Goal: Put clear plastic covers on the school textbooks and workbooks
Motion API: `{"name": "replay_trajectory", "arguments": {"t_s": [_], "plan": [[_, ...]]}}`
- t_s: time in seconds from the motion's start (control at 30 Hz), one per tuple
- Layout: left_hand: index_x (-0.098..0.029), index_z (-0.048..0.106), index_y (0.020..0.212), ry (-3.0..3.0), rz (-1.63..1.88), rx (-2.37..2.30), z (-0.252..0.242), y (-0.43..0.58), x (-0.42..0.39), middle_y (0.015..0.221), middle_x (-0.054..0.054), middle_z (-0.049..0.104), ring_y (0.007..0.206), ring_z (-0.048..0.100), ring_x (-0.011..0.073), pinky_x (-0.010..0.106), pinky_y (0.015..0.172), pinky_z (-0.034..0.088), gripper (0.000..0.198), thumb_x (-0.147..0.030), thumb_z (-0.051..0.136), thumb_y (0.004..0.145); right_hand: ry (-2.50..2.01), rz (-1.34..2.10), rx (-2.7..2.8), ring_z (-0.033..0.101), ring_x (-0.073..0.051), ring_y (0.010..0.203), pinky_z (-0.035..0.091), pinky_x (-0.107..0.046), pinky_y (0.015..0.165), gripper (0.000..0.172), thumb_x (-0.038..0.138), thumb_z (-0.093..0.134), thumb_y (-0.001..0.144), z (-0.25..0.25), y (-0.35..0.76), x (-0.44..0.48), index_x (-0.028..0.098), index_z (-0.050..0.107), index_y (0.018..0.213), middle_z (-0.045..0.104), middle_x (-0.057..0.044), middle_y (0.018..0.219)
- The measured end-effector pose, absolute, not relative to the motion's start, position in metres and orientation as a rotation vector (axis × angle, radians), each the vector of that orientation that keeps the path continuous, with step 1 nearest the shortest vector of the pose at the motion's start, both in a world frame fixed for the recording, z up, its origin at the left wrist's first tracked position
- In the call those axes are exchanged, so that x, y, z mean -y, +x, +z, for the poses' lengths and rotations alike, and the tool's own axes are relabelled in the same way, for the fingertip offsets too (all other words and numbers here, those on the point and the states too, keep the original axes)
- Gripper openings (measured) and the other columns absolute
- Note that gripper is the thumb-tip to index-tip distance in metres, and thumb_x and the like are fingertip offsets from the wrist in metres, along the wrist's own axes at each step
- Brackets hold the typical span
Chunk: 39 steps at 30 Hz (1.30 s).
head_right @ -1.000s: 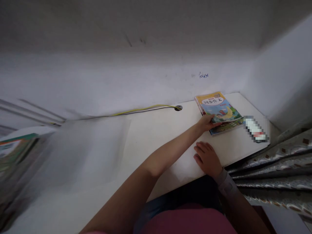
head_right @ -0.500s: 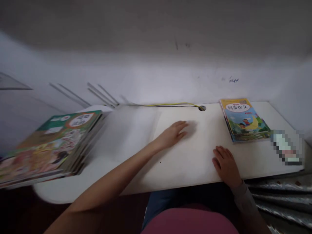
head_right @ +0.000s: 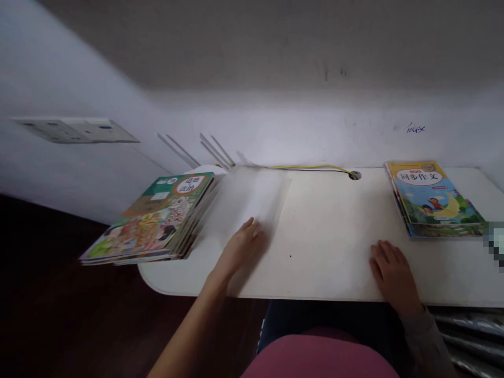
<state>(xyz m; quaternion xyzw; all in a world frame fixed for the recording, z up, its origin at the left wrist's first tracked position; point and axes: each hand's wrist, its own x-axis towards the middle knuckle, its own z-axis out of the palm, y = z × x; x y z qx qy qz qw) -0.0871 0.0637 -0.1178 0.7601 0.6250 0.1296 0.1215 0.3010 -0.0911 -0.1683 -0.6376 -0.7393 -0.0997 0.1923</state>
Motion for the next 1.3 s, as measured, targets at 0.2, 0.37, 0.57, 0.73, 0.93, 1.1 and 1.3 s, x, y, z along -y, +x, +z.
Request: {"name": "replay_trajectory", "arguments": {"t_s": [0.2,0.37,0.57,0.73,0.93,1.1,1.3], "plan": [[-0.018,0.061,0.077,2.117,0.497,-1.929,-0.083,-0.09,-0.058,0.081,0.012,0.07,0.081,0.068,0.0263,0.037,0.078,0.05,0.025,-0.028,0.039,0.086,-1.561,-0.028,2.084,0.055,-0.026,0.117,0.046,-0.046,0.099,0.046,0.03,0.042,0.094,-0.143,0.222,0.072,0.021,0.041,0.139,0.06,-0.012,0.126],[-0.019,0.057,0.102,1.667,0.899,-1.325,-0.043,-0.033,-0.011,0.069,0.002,0.068,0.059,0.066,0.0171,0.029,0.061,0.052,0.024,-0.036,0.049,0.086,-1.436,0.185,1.923,0.038,-0.03,0.134,0.044,-0.048,0.102,0.082,0.039,0.049,0.09,-0.121,0.147,0.058,0.017,-0.002,0.151,0.035,-0.018,0.148],[-0.021,0.061,0.108,1.373,1.232,-0.992,-0.009,-0.012,0.037,0.055,-0.003,0.061,0.042,0.055,0.0125,0.025,0.047,0.047,0.031,-0.04,0.059,0.083,-1.508,-0.071,1.579,0.037,-0.029,0.134,0.038,-0.052,0.105,0.065,0.03,0.038,0.094,-0.107,0.172,0.046,0.021,0.008,0.151,0.038,-0.016,0.146],[-0.017,0.059,0.117,1.364,1.298,-1.316,-0.043,-0.051,0.018,0.049,-0.008,0.049,0.039,0.046,0.008,0.02,0.043,0.04,0.039,-0.037,0.057,0.083,-1.571,-0.465,1.6,0.042,-0.03,0.131,0.032,-0.057,0.106,0.054,0.019,0.038,0.093,-0.105,0.248,0.069,0.031,0.032,0.145,0.048,-0.009,0.14],[-0.009,0.053,0.126,1.546,0.84,-1.667,-0.103,-0.086,-0.004,0.058,-0.003,0.057,0.043,0.048,0.0114,0.025,0.048,0.043,0.053,-0.039,0.048,0.083,-1.647,-0.566,1.849,0.043,-0.027,0.131,0.025,-0.056,0.11,0.05,0.015,0.047,0.089,-0.13,0.28,0.103,0.034,0.048,0.134,0.055,-0.005,0.135],[-0.013,0.055,0.127,1.925,0.46,-1.952,-0.119,-0.081,-0.003,0.079,0.008,0.07,0.074,0.066,0.0219,0.032,0.072,0.047,0.046,-0.03,0.039,0.088,-1.742,-0.386,2.078,0.049,-0.023,0.126,0.023,-0.051,0.111,0.036,0.017,0.041,0.091,-0.154,0.283,0.1,0.026,0.063,0.118,0.062,-0.005,0.128],[-0.015,0.056,0.126,2.1,0.414,-1.981,-0.113,-0.092,-0.01,0.087,0.008,0.069,0.076,0.065,0.0211,0.03,0.071,0.048,0.043,-0.035,0.04,0.091,-1.891,-0.274,2.263,0.049,-0.028,0.125,0.036,-0.049,0.1,0.041,0.041,0.046,0.091,-0.148,0.291,0.106,0.023,0.057,0.126,0.056,-0.009,0.135]]}}
